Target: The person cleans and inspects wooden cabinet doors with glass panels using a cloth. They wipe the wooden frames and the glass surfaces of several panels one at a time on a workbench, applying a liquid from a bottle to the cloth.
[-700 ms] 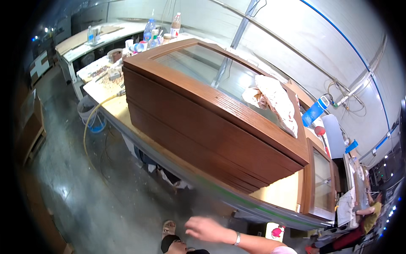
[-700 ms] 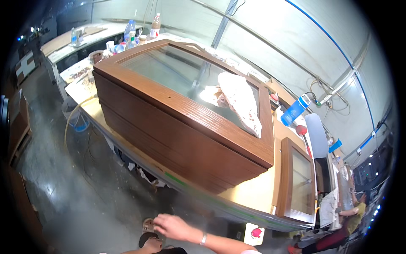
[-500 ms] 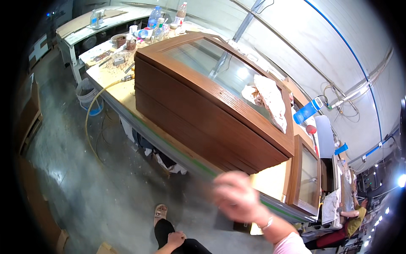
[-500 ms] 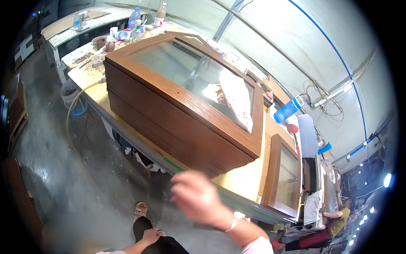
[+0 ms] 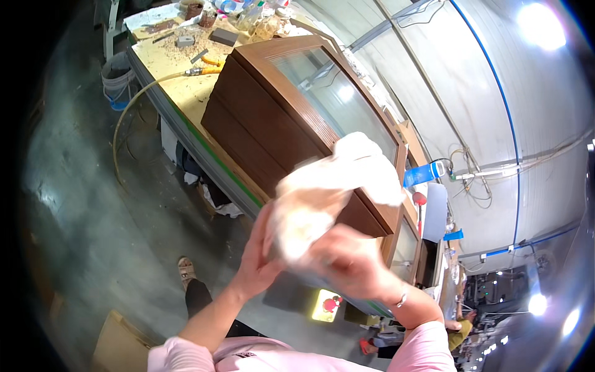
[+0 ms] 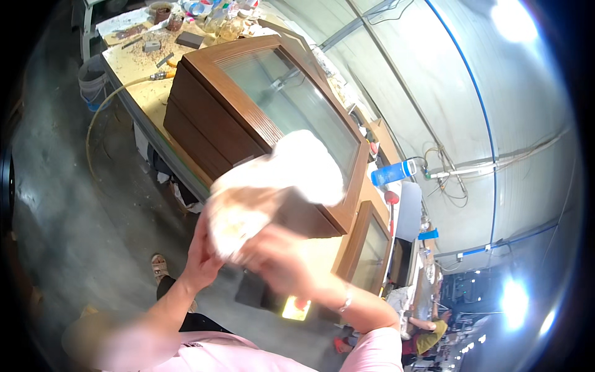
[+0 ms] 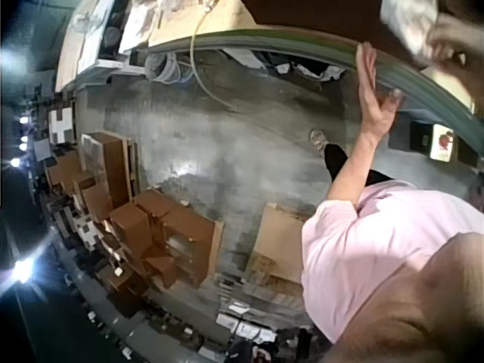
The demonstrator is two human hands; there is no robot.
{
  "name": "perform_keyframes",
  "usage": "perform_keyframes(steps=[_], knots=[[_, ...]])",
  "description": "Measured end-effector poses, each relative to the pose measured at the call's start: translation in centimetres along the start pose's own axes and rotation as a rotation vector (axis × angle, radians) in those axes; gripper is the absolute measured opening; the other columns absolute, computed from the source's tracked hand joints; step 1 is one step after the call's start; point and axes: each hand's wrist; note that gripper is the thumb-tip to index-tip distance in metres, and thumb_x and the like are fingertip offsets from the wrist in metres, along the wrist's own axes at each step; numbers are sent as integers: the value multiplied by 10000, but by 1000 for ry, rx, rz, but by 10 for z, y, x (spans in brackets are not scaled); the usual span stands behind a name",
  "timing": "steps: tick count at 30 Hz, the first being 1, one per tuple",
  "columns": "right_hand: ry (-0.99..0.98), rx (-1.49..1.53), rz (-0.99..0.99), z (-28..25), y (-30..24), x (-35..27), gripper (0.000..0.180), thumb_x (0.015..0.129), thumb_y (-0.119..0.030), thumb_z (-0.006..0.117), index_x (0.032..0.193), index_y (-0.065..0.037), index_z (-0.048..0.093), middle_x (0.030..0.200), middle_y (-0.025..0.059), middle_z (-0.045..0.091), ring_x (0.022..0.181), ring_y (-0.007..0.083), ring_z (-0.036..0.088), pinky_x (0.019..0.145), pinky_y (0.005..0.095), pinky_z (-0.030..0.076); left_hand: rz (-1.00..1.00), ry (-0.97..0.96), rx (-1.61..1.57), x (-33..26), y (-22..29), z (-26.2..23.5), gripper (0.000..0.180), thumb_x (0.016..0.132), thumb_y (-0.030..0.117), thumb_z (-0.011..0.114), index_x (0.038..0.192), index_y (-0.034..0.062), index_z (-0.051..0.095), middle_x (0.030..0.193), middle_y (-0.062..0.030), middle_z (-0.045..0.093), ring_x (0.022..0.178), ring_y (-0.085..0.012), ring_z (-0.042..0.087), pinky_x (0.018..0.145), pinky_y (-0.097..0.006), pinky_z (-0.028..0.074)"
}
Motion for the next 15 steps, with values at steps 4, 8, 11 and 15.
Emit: perform_keyframes(steps=[4, 8, 11, 15], knots=[[-51, -119, -144, -26, 26, 20, 450, 740, -26, 754, 1172, -37, 625, 1075, 131, 634, 912, 302, 646, 774, 378, 538, -145, -53, -310, 6, -38, -17, 254, 951, 34, 568, 1192, -4, 637, 1238, -60, 625, 1149, -185, 568, 1015, -352, 438], [52, -519, 22, -69, 90, 39, 691, 811, -342, 737, 1393, -52, 504, 1388, 220, 486, 1243, 401, 469, 1029, 496, 408, -58, 237, 409, 35, -64, -63, 327, 952, 105, 632, 1255, -17, 603, 1255, -97, 622, 1157, -215, 571, 1010, -341, 435], [-107, -506, 8, -77, 120, 44, 808, 832, -482, 681, 1469, -56, 426, 1474, 234, 399, 1303, 415, 399, 1079, 507, 344, 84, 342, 384, 67, -69, -71, 379, 890, 74, 722, 1237, -19, 601, 1234, -95, 633, 1129, -209, 586, 995, -336, 441], [-109, -522, -56, -75, 129, 47, 833, 852, -507, 638, 1488, -31, 389, 1494, 257, 379, 1295, 421, 400, 1103, 510, 284, 232, 419, 374, 107, -84, -61, 334, 819, -19, 737, 1142, -32, 653, 1141, -94, 679, 1033, -227, 641, 940, -356, 489]])
Point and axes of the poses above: each hand's wrist, its own x-axis towards the middle knuckle, its own z-axis out of the palm, y = z × x
